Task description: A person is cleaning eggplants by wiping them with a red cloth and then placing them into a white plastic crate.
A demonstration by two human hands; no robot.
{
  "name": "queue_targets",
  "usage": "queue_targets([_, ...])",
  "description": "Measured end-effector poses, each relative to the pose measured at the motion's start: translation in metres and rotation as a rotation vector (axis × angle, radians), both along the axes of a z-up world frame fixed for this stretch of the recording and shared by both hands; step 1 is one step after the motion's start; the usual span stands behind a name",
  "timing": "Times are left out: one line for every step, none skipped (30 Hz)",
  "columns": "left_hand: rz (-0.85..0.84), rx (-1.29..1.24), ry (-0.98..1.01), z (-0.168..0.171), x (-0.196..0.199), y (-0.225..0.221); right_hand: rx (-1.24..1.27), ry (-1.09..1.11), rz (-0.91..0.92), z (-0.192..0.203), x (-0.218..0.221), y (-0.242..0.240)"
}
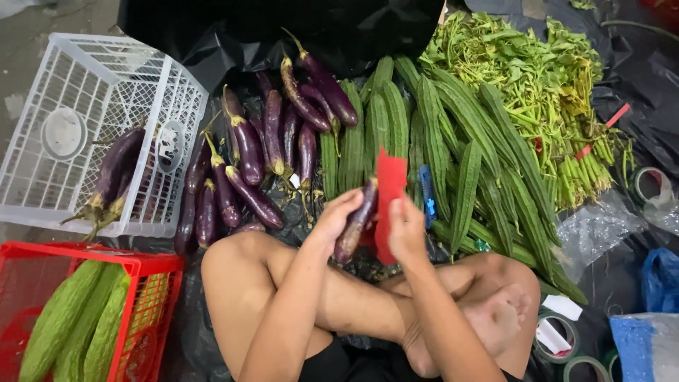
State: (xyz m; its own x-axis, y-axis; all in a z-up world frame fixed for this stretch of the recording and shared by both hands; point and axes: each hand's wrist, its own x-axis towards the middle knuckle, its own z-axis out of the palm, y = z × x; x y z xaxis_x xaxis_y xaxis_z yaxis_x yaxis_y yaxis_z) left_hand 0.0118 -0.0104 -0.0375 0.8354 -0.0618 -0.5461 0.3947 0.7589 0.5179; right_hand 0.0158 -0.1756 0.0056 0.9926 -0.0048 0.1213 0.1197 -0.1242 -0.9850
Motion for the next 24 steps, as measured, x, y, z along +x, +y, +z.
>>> queue_targets([-0.034, 0.159, 0.018, 0.015, -0.003, -0.004, -0.088, -0.058, 0.112, 0.019, -0.002, 0.009])
queue_targets([-0.068, 0.317, 0.035, 0.030, -0.005, -0.008, -0.176, -0.116, 0.222, 0.038, -0.005, 0.018])
queue_targets([-0.067, 0.316, 0.034, -0.001, -0.005, -0.001, -0.177, -0.117, 0.224, 0.038, -0.007, 0.020])
queue_targets([0.063, 0.195, 0.071, -0.033, -0.003, 0.007, -0.276, -0.196, 0.306, 0.037, -0.009, 0.023])
queue_targets([0.191, 0.072, 0.108, -0.064, -0.002, 0.014, -0.374, -0.276, 0.387, 0.036, -0.011, 0.025])
queue_targets([0.194, 0.071, 0.108, -0.033, -0.004, 0.018, -0.374, -0.276, 0.390, 0.037, -0.017, 0.027])
queue_targets([0.257, 0.041, 0.141, -0.002, -0.006, 0.021, -0.374, -0.319, 0.465, 0.039, -0.023, 0.029])
queue_targets([0.319, 0.012, 0.172, 0.029, -0.007, 0.026, -0.372, -0.365, 0.539, 0.041, -0.028, 0.031])
queue_targets([0.322, 0.012, 0.170, 0.007, -0.004, 0.032, -0.371, -0.368, 0.541, 0.039, -0.030, 0.032])
queue_targets([0.285, -0.060, 0.092, -0.015, -0.001, 0.038, -0.378, -0.429, 0.568, 0.038, -0.033, 0.032])
queue_targets([0.249, -0.132, 0.014, -0.037, 0.003, 0.044, -0.384, -0.491, 0.596, 0.036, -0.036, 0.032])
queue_targets([0.247, -0.133, 0.013, -0.044, 0.002, 0.045, -0.385, -0.491, 0.595, 0.041, -0.038, 0.031])
queue_targets([0.244, -0.232, 0.006, -0.051, 0.002, 0.046, -0.380, -0.496, 0.617, 0.046, -0.041, 0.031])
queue_targets([0.241, -0.331, -0.003, -0.058, 0.002, 0.048, -0.375, -0.501, 0.639, 0.051, -0.043, 0.031])
queue_targets([0.240, -0.331, -0.003, -0.057, 0.002, 0.048, -0.375, -0.502, 0.638, 0.051, -0.041, 0.030])
queue_targets([0.190, -0.343, 0.019, -0.056, 0.001, 0.049, -0.389, -0.541, 0.647, 0.052, -0.040, 0.030])
queue_targets([0.141, -0.354, 0.041, -0.055, 0.001, 0.050, -0.402, -0.581, 0.656, 0.053, -0.039, 0.030])
queue_targets([0.141, -0.352, 0.040, -0.053, 0.001, 0.048, -0.401, -0.582, 0.655, 0.054, -0.038, 0.031])
queue_targets([0.094, -0.338, 0.051, -0.051, 0.000, 0.046, -0.438, -0.601, 0.640, 0.054, -0.038, 0.031])
queue_targets([0.048, -0.323, 0.061, -0.049, 0.001, 0.044, -0.475, -0.621, 0.624, 0.054, -0.036, 0.032])
queue_targets([0.048, -0.321, 0.059, -0.047, 0.000, 0.043, -0.474, -0.623, 0.623, 0.049, -0.034, 0.032])
queue_targets([0.063, -0.307, 0.048, -0.046, -0.001, 0.040, -0.510, -0.613, 0.596, 0.043, -0.032, 0.032])
queue_targets([0.079, -0.293, 0.037, -0.045, -0.003, 0.037, -0.546, -0.603, 0.568, 0.037, -0.030, 0.032])
queue_targets([0.076, -0.292, 0.036, -0.044, -0.004, 0.035, -0.546, -0.603, 0.566, 0.031, -0.026, 0.030])
